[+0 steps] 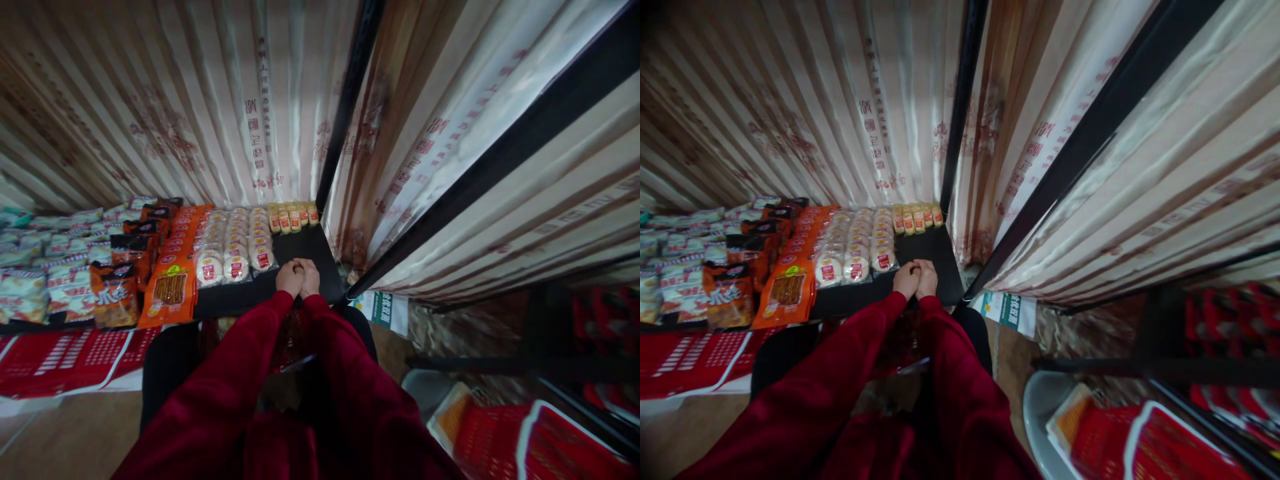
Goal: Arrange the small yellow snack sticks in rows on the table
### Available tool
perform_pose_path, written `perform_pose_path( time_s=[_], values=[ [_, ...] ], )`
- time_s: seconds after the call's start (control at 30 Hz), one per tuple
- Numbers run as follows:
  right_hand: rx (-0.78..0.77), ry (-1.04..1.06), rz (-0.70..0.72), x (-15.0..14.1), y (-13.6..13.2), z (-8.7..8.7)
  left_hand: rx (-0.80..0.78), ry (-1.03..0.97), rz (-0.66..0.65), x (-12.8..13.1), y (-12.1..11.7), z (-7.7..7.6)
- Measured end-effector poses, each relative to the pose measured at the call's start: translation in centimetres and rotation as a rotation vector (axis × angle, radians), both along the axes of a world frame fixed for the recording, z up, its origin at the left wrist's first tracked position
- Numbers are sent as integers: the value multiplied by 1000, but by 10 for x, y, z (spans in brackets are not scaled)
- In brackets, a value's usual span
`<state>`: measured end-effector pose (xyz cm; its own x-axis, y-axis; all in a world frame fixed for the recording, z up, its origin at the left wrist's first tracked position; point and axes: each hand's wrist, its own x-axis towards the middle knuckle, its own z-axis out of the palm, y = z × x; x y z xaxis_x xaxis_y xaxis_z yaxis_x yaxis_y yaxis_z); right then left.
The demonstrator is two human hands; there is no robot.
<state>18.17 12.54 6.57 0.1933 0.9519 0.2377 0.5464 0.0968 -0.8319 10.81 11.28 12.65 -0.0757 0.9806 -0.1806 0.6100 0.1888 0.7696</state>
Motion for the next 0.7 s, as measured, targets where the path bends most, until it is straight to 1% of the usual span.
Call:
perform_pose_path(
  time_s=[0.1, 0.23, 0.37, 0.5, 0.63, 0.7],
  values=[
    [-2, -30, 19, -2, -15, 2, 26, 18, -17, -3, -14, -4],
    [0, -53, 33, -7, -36, 4, 50, 33, -25, -9, -31, -13],
    [8, -57, 44, -12, -57, 5, 116, 20, -39, -16, -50, -20],
    [37, -47, 68, -17, -76, 1, 172, 1, -82, -25, -69, -25],
    [88, -39, 66, -23, -91, -6, 229, -10, -126, -36, -84, -30],
    [122, -58, 91, -26, -100, -10, 235, -15, -147, -41, -92, -33]
  ],
)
